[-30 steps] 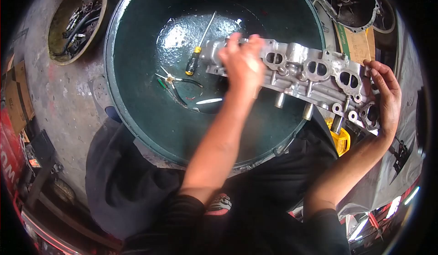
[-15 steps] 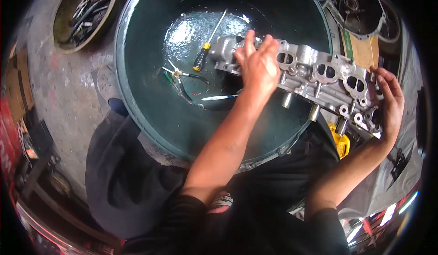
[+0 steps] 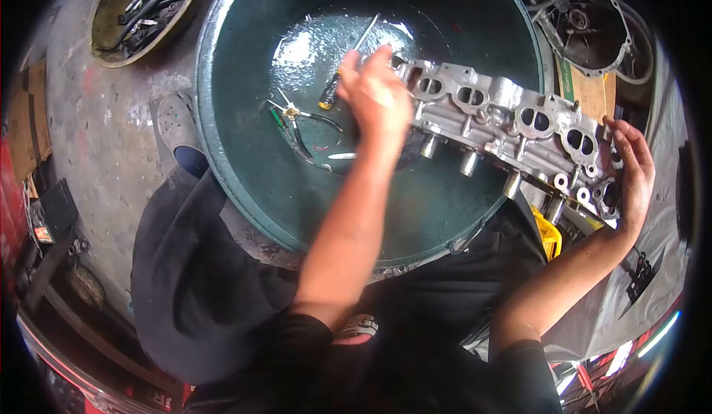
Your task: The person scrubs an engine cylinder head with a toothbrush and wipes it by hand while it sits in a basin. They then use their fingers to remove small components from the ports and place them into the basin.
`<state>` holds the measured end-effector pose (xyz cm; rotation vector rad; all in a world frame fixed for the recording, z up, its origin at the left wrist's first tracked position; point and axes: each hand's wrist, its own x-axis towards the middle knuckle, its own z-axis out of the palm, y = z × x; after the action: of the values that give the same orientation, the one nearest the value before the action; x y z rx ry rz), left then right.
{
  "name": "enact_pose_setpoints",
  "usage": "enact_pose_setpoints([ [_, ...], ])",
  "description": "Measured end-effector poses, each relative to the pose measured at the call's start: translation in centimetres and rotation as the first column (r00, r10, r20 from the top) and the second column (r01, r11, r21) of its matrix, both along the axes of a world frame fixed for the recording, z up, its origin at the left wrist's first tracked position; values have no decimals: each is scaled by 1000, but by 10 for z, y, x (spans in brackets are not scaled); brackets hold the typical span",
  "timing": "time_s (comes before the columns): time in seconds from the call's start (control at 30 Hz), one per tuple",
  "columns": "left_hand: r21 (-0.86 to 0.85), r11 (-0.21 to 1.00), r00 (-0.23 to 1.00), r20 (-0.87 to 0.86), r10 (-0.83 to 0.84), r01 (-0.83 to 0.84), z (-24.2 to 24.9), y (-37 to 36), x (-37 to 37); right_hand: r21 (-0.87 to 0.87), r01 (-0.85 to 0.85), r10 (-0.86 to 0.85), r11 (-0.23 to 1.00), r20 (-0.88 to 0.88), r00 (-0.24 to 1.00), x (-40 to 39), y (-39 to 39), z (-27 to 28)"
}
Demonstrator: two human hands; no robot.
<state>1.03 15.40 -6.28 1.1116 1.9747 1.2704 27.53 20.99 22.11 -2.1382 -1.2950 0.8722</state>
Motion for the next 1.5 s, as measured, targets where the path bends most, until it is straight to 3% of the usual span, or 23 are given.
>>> enact_pose_setpoints([
  [0.03,-35,999,996,-91,-3,0,-7,0,-7,8,8,-8,1000,-14,1000,2,-1,-1],
  [0.3,-45,959,948,-141,-285,281,-11,-7,36,62,17,-19,998,29,999,-7,-4,-5],
  [0.43,-81,955,938,-178,-297,286,-10,8,27,60,-4,1,998,51,999,-7,-7,-5],
  [0.5,-69,940,932,-122,-341,335,-4,0,28,63,22,-24,998,39,999,-12,-4,-3],
  [0.57,-15,914,913,-32,-406,406,1,-6,31,28,-111,107,993,121,987,-2,-3,-3],
  [0.63,12,962,962,20,-272,272,9,1,13,30,-62,60,998,55,997,2,-3,-4],
  [0.7,24,998,977,205,-54,50,-8,18,-6,28,3,-3,1000,-5,1000,-1,-5,-2],
  [0.73,128,989,997,-47,-64,70,-5,25,-12,47,18,-20,999,37,999,-8,-6,-3],
  [0.83,109,949,943,-188,-274,297,-13,24,4,35,-7,6,999,37,999,-4,-5,-6],
  [0.87,111,898,894,-200,-400,426,-12,18,11,37,-9,8,999,37,999,-3,-5,-6],
  [0.97,67,915,905,-191,-380,399,-30,12,8,45,-22,21,999,33,999,-4,-4,-5],
  [1.0,14,917,879,-292,-376,398,-31,14,-1,58,-26,25,998,21,999,-8,-5,-5],
  [1.1,12,916,897,-209,-390,401,-31,15,0,70,-79,76,994,44,996,-6,-5,-5],
  [1.17,-26,857,832,-230,-506,514,-22,14,14,29,-97,96,995,46,994,-5,-4,-3],
  [1.23,-162,866,809,-308,-500,473,-8,19,-1,44,-131,130,990,13,991,1,-4,-4],
  [1.3,-43,969,970,-15,-244,244,-6,22,-32,99,-149,154,984,-44,987,6,-5,-9],
  [1.33,-65,995,997,21,-79,80,14,22,-48,38,-182,182,983,-8,983,5,0,-9],
  [1.37,25,999,978,207,17,-23,3,21,-67,-23,-213,213,977,25,977,4,2,-7],
  [1.43,-43,996,895,438,90,-79,63,0,-90,-112,-290,296,951,44,954,0,2,-8],
  [1.5,13,1000,936,352,-9,5,58,-18,-112,-168,-373,384,912,34,923,1,6,-4],
])
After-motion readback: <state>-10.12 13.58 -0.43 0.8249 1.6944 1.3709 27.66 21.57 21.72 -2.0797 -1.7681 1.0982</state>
